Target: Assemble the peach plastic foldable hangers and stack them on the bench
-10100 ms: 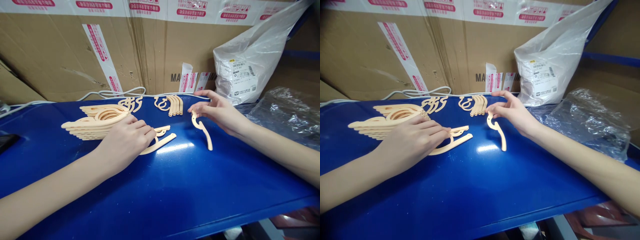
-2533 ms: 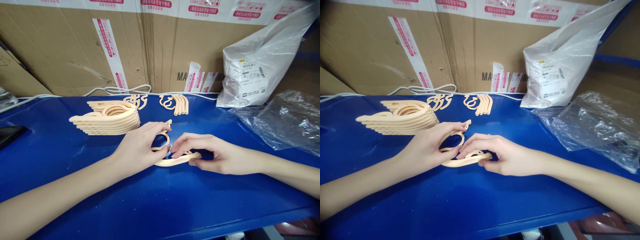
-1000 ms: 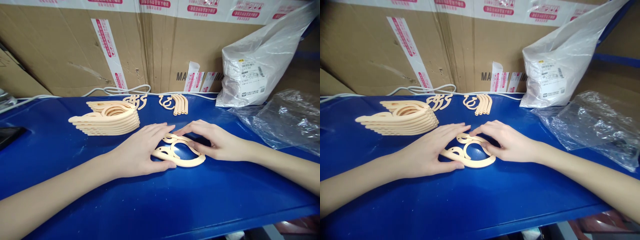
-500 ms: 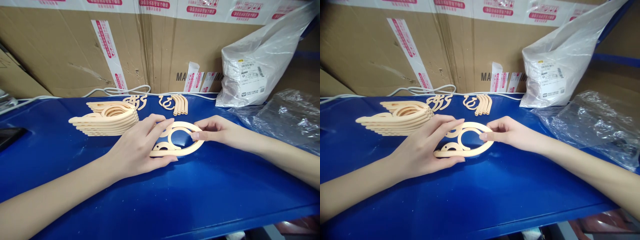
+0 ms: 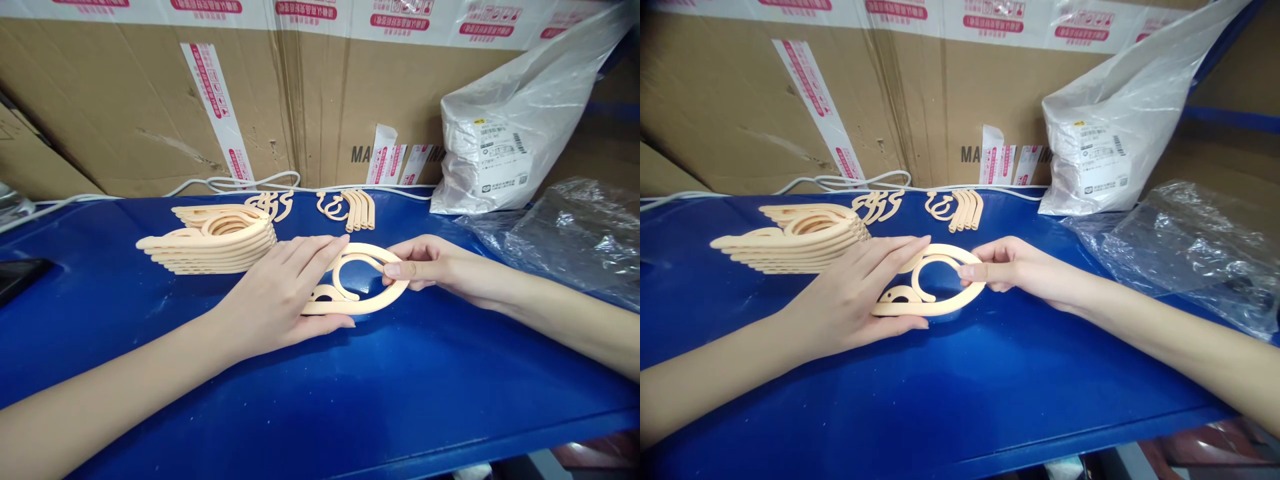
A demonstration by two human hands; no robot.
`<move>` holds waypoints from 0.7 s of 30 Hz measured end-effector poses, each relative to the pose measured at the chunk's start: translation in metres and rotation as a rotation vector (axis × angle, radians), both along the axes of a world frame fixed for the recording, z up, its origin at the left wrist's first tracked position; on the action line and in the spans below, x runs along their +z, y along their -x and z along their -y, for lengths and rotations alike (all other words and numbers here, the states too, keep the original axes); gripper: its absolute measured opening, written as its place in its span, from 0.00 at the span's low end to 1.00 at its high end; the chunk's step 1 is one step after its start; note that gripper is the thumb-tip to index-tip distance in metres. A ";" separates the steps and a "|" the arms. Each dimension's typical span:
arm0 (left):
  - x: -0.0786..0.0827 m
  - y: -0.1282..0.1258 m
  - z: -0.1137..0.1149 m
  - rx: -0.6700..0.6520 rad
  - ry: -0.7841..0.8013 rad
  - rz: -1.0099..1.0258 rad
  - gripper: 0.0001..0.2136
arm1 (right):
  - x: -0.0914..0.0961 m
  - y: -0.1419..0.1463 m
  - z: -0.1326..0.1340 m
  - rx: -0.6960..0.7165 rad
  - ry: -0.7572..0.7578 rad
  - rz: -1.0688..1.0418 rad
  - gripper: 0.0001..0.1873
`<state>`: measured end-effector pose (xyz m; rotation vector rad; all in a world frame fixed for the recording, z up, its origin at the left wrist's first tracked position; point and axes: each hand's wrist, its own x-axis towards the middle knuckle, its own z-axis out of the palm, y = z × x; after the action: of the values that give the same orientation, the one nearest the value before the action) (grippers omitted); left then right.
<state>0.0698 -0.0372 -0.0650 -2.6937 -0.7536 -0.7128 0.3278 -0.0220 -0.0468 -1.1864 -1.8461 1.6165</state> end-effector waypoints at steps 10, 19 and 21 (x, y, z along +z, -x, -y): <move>0.000 0.000 -0.001 0.001 0.011 -0.043 0.39 | -0.004 0.002 0.001 0.030 0.038 -0.041 0.14; 0.000 -0.003 0.000 0.023 -0.047 -0.034 0.37 | 0.001 0.002 0.002 0.093 -0.095 0.030 0.18; 0.004 -0.006 0.002 0.030 -0.042 -0.039 0.33 | 0.002 0.002 0.001 0.107 -0.154 0.026 0.19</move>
<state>0.0754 -0.0394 -0.0606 -2.6448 -0.7594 -0.6591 0.3255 -0.0231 -0.0450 -1.0636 -2.0422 1.4887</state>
